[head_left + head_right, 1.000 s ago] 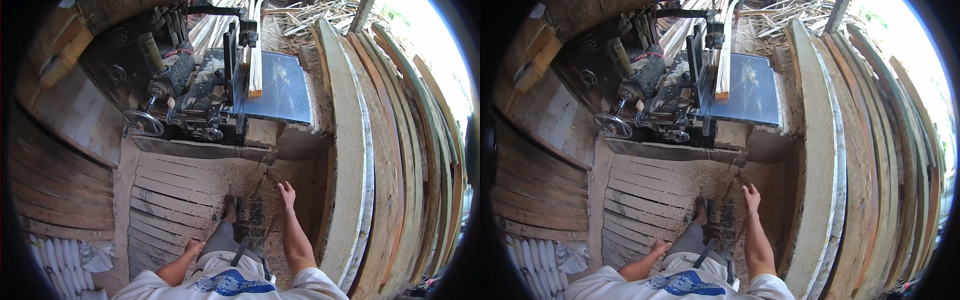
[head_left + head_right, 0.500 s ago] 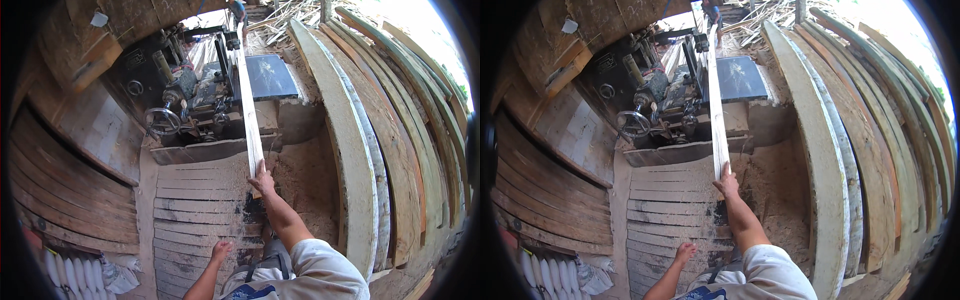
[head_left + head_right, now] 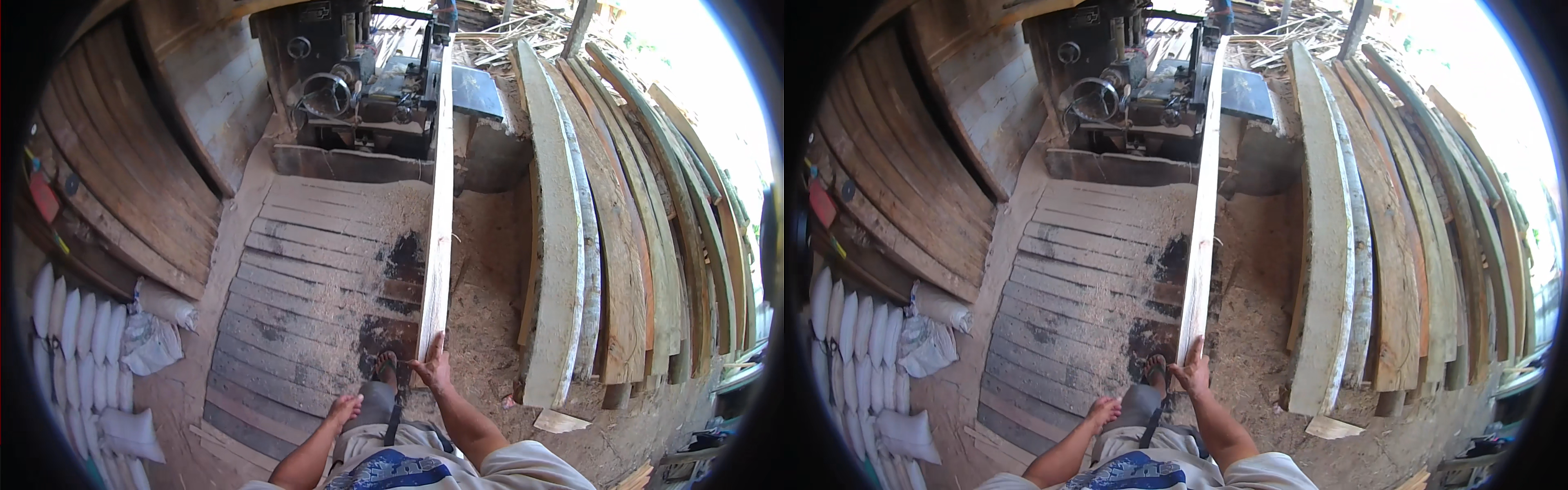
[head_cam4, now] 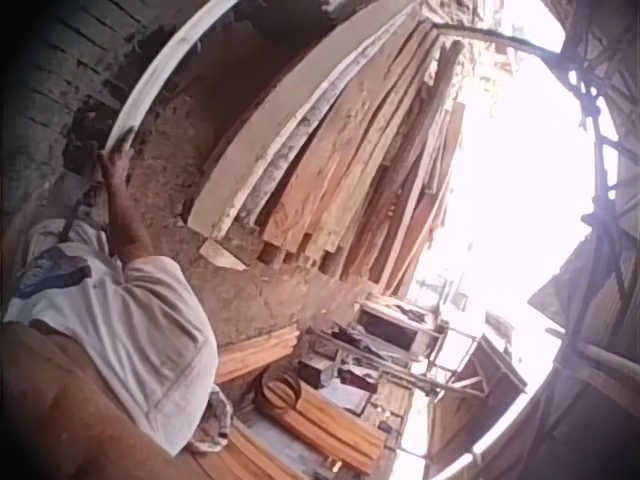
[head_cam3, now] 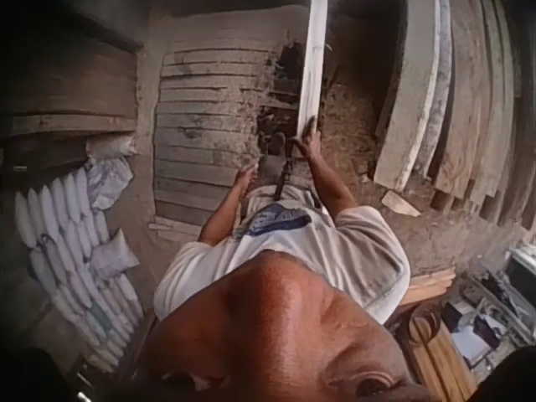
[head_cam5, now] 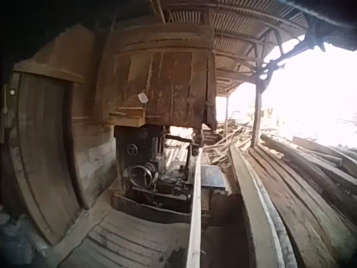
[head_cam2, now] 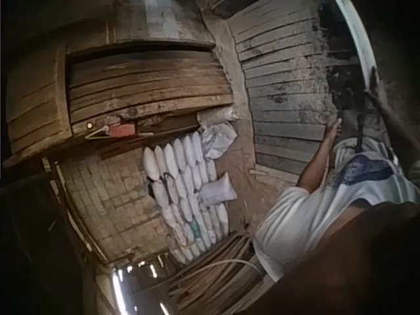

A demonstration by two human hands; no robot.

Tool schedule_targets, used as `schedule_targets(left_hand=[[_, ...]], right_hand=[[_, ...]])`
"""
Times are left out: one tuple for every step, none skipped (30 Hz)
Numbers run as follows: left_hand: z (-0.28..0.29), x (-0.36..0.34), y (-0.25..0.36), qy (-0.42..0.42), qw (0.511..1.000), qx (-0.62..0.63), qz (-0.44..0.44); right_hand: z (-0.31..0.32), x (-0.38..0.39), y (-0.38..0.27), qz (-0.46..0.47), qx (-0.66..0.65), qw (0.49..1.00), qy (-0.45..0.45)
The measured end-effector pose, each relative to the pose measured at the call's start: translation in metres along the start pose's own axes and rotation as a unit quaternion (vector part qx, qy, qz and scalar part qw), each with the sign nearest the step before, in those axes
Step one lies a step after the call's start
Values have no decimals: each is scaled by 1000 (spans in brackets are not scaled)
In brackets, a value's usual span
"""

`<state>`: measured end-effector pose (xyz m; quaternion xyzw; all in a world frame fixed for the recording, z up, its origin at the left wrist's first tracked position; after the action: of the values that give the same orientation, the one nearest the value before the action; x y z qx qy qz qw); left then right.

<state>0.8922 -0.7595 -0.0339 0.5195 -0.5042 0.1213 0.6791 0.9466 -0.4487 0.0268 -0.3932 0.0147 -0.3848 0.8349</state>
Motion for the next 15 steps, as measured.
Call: schedule_targets(left_hand=[[-3, 10, -21, -3, 1000, 19, -4], [-11, 23, -44, -6, 1000, 27, -1], [-18, 33, -59, -13, 1000, 6, -6], [-21, 49, -78, -16, 1000, -15, -6], [-31, 61, -95, -17, 1000, -12, -3], [-47, 78, -113, -46, 999, -6, -16], [-65, 94, -125, -79, 996, -1, -32], [-84, 114, -136, -100, 994, 23, -30], [-103, 134, -150, -123, 991, 47, -28], [-118, 147, -172, -137, 986, 97, -13], [-127, 160, -194, -150, 978, 147, 1], [-135, 169, -218, -153, 976, 154, 13], [-135, 181, -241, -147, 975, 164, 27], [-138, 197, -263, -156, 958, 237, -28], [-141, 221, -284, -173, 935, 302, -75]], right_hand=[[-1, 32, 20, 4, 3, 1000, 4], [-5, 64, 42, 3, 11, 1000, 2], [-7, 93, 61, 24, -23, 999, 10], [-11, 125, 74, 43, -60, 997, 13], [-15, 153, 88, 42, -57, 997, 11], [-19, 188, 95, 37, -59, 998, -1], [-18, 220, 97, 33, -60, 998, -7], [-12, 251, 100, 29, -60, 998, -8], [-7, 287, 99, 26, -56, 998, -3], [-5, 322, 89, 42, -43, 998, 6], [-8, 354, 82, 57, -30, 998, 14], [-14, 382, 86, 36, -16, 999, 33], [-13, 416, 68, 80, -4, 995, 58], [-15, 438, 66, 16, -58, 998, -1], [-14, 464, 72, -59, -111, 991, -52]])
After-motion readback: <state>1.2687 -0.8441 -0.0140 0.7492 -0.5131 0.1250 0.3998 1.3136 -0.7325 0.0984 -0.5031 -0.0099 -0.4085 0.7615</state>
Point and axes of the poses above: each hand's wrist, its own x-axis away from the middle knuckle, its own z-axis out of the back of the hand, y = z × x, the point moved 3 cm from there along -x, towards the middle knuckle, and after that the axes turned 3 degrees about -z, right-handed, at the moved point
